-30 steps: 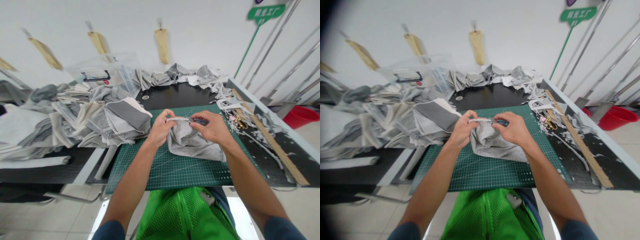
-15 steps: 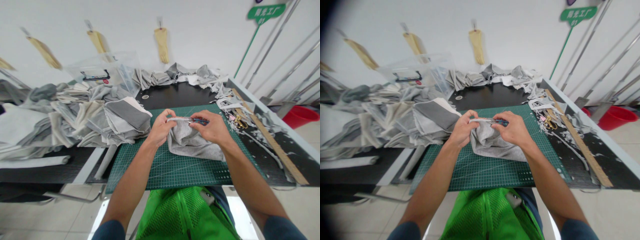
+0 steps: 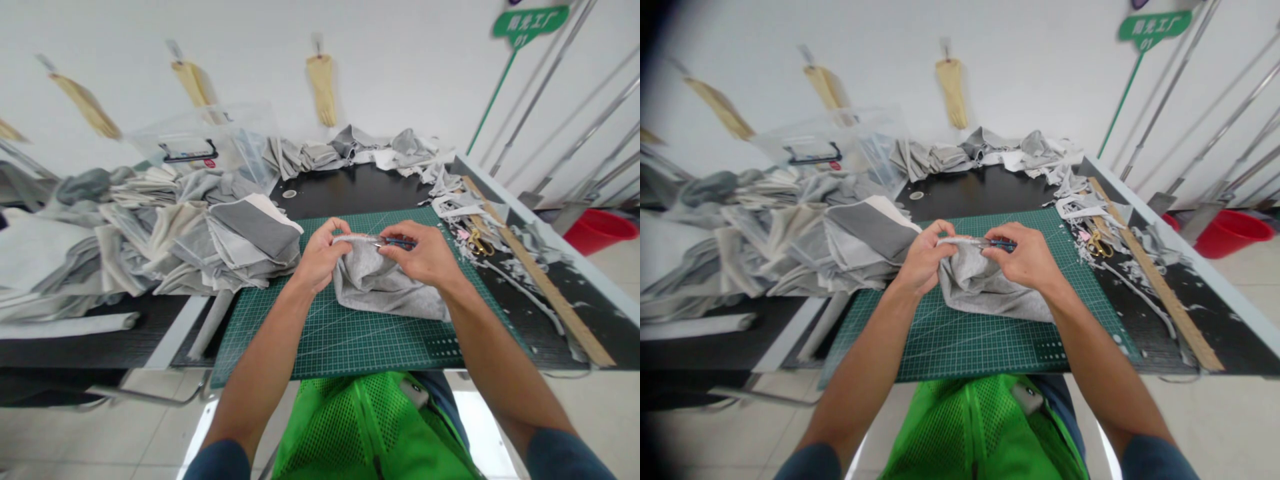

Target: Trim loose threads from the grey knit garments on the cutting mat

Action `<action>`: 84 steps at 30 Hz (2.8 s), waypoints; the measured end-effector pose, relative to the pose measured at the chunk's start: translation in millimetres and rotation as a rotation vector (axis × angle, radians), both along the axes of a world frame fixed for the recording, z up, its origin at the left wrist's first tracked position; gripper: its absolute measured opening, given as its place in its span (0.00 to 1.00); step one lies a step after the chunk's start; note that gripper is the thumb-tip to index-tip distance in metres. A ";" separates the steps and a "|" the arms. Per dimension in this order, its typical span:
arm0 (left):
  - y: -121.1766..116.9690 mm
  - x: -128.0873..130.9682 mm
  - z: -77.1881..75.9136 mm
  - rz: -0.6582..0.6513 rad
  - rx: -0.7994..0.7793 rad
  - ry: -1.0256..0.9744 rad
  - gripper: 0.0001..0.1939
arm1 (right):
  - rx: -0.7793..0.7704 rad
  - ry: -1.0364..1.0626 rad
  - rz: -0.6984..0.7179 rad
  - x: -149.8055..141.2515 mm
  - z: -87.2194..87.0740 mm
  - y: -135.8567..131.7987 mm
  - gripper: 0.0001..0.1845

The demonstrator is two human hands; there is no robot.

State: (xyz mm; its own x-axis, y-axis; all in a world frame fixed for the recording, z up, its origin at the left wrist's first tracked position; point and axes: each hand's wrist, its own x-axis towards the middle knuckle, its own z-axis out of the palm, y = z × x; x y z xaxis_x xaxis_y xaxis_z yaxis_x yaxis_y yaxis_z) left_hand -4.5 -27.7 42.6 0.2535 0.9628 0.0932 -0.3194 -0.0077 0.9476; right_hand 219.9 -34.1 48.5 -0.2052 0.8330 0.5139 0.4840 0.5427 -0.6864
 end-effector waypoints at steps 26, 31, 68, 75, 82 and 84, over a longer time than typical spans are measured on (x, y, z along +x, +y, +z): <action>0.0 -2.5 -2.8 -0.010 -0.039 -0.043 0.30 | -0.044 0.082 -0.165 0.6 -6.1 4.4 0.13; 1.1 -1.6 -6.8 0.033 -0.011 -0.032 0.30 | -0.090 0.129 -0.117 -1.1 -1.8 -0.7 0.12; 8.8 12.2 -19.6 0.198 -0.094 0.024 0.24 | 0.060 -0.015 -0.082 -13.3 -11.5 7.4 0.13; 6.6 13.9 -17.4 0.178 -0.031 0.054 0.24 | 0.136 -0.115 -0.099 -15.3 -20.1 3.9 0.14; 5.6 12.5 -16.3 0.167 -0.024 0.051 0.25 | 0.229 -0.147 -0.085 -10.5 -22.8 5.5 0.11; 5.5 12.5 -16.3 0.156 -0.026 0.046 0.26 | 0.252 -0.159 -0.075 -9.9 -24.3 6.1 0.12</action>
